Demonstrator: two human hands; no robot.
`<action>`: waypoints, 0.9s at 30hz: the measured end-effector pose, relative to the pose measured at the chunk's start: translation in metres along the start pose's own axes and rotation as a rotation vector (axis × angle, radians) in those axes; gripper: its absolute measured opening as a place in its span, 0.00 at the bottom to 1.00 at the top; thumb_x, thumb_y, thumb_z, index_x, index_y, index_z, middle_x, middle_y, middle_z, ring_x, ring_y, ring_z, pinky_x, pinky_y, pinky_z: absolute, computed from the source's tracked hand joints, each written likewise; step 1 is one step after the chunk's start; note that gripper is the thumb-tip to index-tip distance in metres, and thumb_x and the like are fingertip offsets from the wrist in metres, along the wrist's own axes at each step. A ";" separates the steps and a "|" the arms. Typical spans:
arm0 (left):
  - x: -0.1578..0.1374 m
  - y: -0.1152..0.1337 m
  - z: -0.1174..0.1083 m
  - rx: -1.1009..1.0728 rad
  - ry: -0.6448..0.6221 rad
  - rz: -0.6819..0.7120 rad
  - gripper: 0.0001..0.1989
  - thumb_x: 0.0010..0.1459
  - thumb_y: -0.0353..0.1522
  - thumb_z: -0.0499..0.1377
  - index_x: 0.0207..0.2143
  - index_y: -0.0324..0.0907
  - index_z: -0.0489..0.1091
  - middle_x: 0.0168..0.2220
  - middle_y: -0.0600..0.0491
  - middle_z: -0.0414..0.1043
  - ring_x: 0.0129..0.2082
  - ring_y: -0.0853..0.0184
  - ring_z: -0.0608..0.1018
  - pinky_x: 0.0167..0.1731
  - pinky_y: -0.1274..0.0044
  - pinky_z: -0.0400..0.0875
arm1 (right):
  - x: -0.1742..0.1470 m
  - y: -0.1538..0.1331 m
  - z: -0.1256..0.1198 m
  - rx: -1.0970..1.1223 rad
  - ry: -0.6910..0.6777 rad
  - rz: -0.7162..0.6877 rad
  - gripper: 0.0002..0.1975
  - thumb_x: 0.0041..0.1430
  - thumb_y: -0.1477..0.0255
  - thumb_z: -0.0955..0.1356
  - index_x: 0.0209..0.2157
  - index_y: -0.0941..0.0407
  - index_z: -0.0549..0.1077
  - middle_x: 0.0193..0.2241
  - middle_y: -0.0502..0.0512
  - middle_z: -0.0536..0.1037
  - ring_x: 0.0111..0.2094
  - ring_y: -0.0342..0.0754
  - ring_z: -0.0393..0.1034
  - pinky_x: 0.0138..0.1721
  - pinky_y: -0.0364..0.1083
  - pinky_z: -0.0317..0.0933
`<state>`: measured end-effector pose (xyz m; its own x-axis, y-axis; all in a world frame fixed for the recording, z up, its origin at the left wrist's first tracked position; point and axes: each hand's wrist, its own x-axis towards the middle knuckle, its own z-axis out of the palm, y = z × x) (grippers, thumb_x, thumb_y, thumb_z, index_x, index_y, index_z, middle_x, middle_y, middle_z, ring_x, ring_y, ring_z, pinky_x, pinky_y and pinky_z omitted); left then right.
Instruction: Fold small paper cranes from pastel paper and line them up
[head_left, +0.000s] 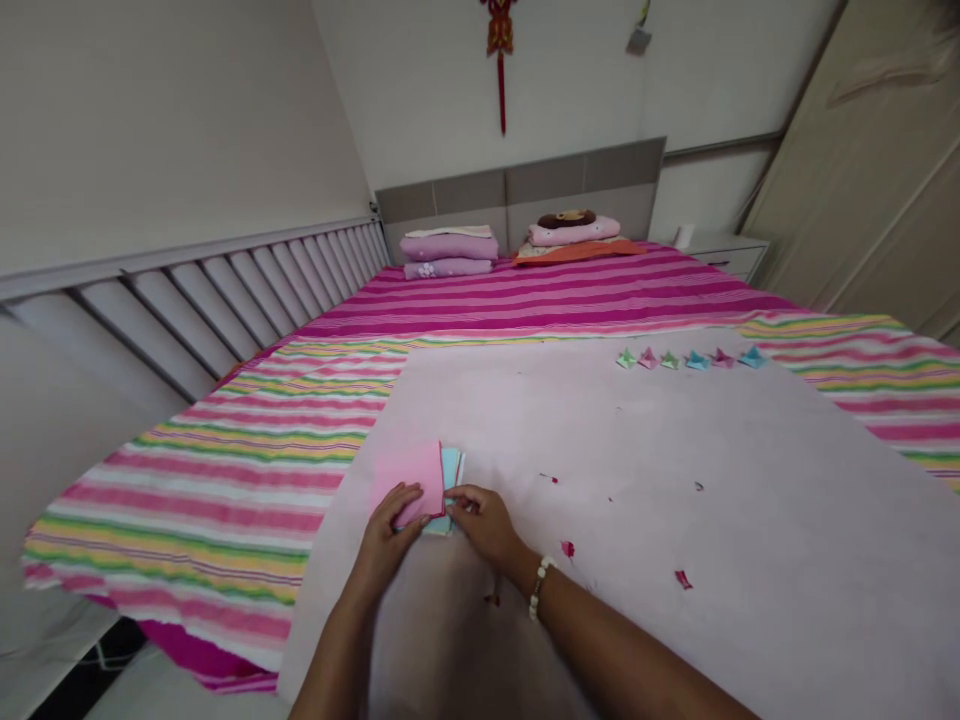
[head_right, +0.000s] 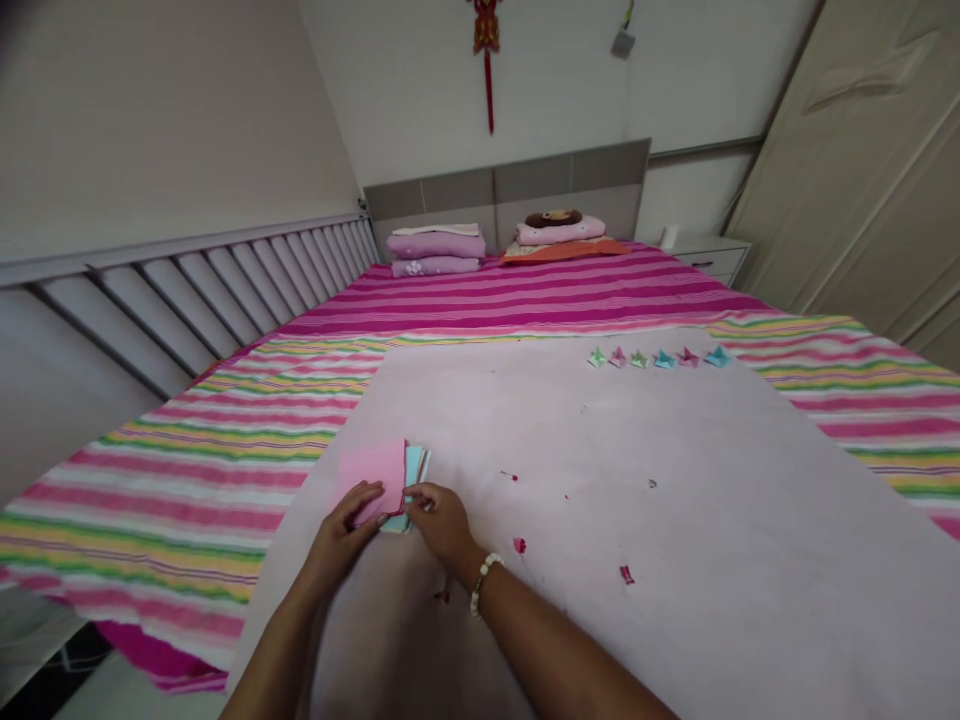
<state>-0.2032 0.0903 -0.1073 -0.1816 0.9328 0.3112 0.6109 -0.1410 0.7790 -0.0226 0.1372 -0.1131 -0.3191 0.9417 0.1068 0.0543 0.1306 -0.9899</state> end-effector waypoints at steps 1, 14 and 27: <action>0.000 0.000 0.000 -0.006 0.002 -0.005 0.18 0.48 0.38 0.64 0.42 0.43 0.74 0.49 0.46 0.74 0.57 0.55 0.67 0.56 0.58 0.60 | 0.000 0.000 0.001 -0.012 0.000 0.000 0.11 0.49 0.73 0.68 0.36 0.55 0.78 0.24 0.49 0.75 0.25 0.44 0.66 0.27 0.42 0.61; 0.000 0.002 0.002 -0.050 0.029 -0.049 0.14 0.52 0.39 0.59 0.38 0.43 0.76 0.46 0.46 0.76 0.55 0.57 0.69 0.56 0.60 0.60 | -0.001 0.007 0.002 -0.110 -0.013 -0.010 0.13 0.49 0.76 0.68 0.37 0.53 0.79 0.25 0.50 0.76 0.26 0.45 0.66 0.29 0.42 0.60; 0.010 0.033 -0.010 -0.086 0.374 -0.219 0.21 0.53 0.44 0.56 0.39 0.37 0.74 0.39 0.46 0.78 0.43 0.56 0.76 0.47 0.64 0.68 | -0.003 0.004 -0.002 -0.020 -0.032 -0.001 0.14 0.46 0.77 0.68 0.37 0.54 0.79 0.25 0.50 0.74 0.25 0.44 0.64 0.29 0.42 0.58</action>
<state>-0.1927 0.0922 -0.0733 -0.5756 0.7619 0.2969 0.4637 0.0051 0.8860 -0.0196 0.1353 -0.1177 -0.3489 0.9313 0.1049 0.0723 0.1384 -0.9877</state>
